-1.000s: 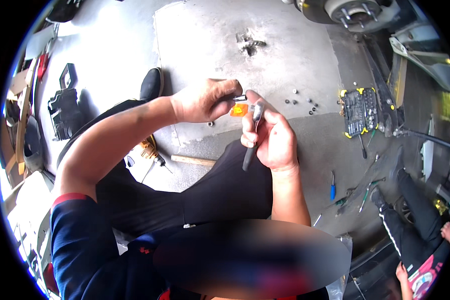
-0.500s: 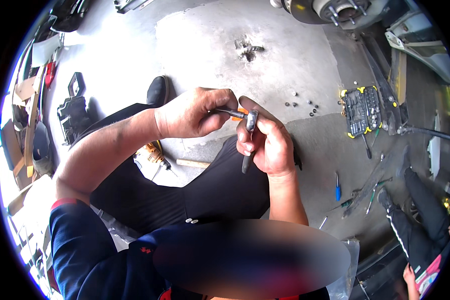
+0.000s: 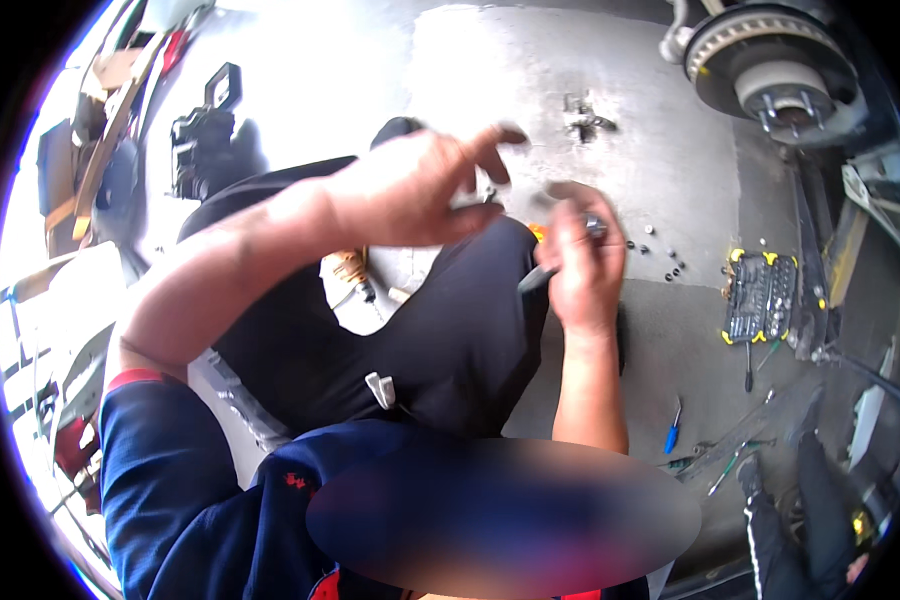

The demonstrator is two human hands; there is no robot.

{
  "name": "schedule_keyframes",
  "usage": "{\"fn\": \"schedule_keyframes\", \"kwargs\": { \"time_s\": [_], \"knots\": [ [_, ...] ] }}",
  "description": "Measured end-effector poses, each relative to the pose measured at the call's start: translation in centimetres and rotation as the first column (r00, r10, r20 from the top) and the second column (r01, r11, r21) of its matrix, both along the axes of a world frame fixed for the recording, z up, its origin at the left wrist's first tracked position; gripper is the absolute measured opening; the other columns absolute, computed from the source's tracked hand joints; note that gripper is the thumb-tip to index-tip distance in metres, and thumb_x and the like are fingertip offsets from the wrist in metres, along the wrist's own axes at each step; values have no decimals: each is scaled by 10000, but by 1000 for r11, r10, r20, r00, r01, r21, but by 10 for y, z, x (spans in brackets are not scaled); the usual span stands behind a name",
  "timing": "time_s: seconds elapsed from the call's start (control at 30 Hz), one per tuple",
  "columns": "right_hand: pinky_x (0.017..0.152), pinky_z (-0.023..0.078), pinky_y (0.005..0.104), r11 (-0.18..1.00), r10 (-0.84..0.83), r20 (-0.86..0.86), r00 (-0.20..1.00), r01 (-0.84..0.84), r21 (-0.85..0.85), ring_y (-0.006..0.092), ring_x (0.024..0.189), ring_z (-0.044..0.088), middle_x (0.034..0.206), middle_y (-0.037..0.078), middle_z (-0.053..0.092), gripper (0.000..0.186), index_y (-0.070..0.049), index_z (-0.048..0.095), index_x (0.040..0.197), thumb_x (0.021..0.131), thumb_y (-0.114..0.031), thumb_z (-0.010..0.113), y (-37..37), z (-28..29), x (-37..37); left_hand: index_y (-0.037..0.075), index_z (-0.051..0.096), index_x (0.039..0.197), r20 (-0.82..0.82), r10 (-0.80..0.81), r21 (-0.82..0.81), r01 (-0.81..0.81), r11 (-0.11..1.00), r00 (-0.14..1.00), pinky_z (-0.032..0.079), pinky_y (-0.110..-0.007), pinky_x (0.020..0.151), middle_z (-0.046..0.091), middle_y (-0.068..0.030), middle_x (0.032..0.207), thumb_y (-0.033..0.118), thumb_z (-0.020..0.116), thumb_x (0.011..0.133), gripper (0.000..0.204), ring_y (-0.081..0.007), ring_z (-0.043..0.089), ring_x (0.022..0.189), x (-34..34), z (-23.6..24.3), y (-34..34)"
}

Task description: The person fastens a car headlight component using a ratchet wrench, aligns a plastic bracket onto the headlight assembly, and drives screws into the bracket with a screwdriver.

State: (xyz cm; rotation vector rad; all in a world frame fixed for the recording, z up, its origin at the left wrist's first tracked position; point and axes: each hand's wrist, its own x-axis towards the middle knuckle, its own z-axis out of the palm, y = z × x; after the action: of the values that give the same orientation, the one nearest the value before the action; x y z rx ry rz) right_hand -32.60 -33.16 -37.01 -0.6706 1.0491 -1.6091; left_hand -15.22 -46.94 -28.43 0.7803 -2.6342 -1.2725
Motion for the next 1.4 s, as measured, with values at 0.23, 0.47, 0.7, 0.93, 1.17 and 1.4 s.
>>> {"fn": "schedule_keyframes", "kwargs": {
  "time_s": [0.23,0.47,0.7,0.93,1.17,1.4],
  "knots": [
    [500,414,248,837,-352,6,936,312,450,78,546,469,684,-19,516,165,-56,631,930,1005,-202,625,7,-141,-57,16,622,1292,230,444,-482,-295,825,866,538,-346,985,699,-99,1171,37,536,1025,282,-209,675,1098,167,75,-35],
    [918,517,414,936,-268,282,921,180,301,208,996,605,1129,140,615,511,15,404,1495,1002,-95,481,59,-71,-48,6,652,1215,190,312,-308,-245,919,931,583,-339,845,723,-118,1087,-3,558,984,249,-209,700,952,123,47,-40],
    [907,560,370,991,-86,300,950,113,-74,214,1006,675,1192,148,693,477,-88,519,1486,1019,-3,565,76,2,-37,-19,647,1186,8,-134,111,132,985,991,582,-322,824,722,-123,1074,-45,578,949,249,-213,715,1009,1,-4,23],
    [809,577,343,924,-326,456,828,380,-29,208,966,682,1133,162,689,493,-41,528,1388,928,-18,706,125,7,-3,-41,421,1459,12,-423,563,343,752,906,495,-371,1011,602,-173,1323,96,589,968,536,-237,611,1201,-52,-34,69],
    [952,514,438,742,-644,-629,435,556,-374,315,1044,669,1107,94,720,424,-119,657,1323,923,-213,762,174,1,28,4,562,1252,68,-509,778,274,565,858,415,-235,599,609,-17,892,138,559,885,391,-85,518,674,-77,-72,93],
    [851,503,407,-602,-534,-814,227,574,555,298,972,652,1151,189,675,328,-14,650,1169,995,-283,580,527,-114,268,38,579,1254,-304,-646,853,502,142,700,378,-284,827,438,36,781,405,601,1016,438,-91,396,727,-163,-111,67]
  ]
}}
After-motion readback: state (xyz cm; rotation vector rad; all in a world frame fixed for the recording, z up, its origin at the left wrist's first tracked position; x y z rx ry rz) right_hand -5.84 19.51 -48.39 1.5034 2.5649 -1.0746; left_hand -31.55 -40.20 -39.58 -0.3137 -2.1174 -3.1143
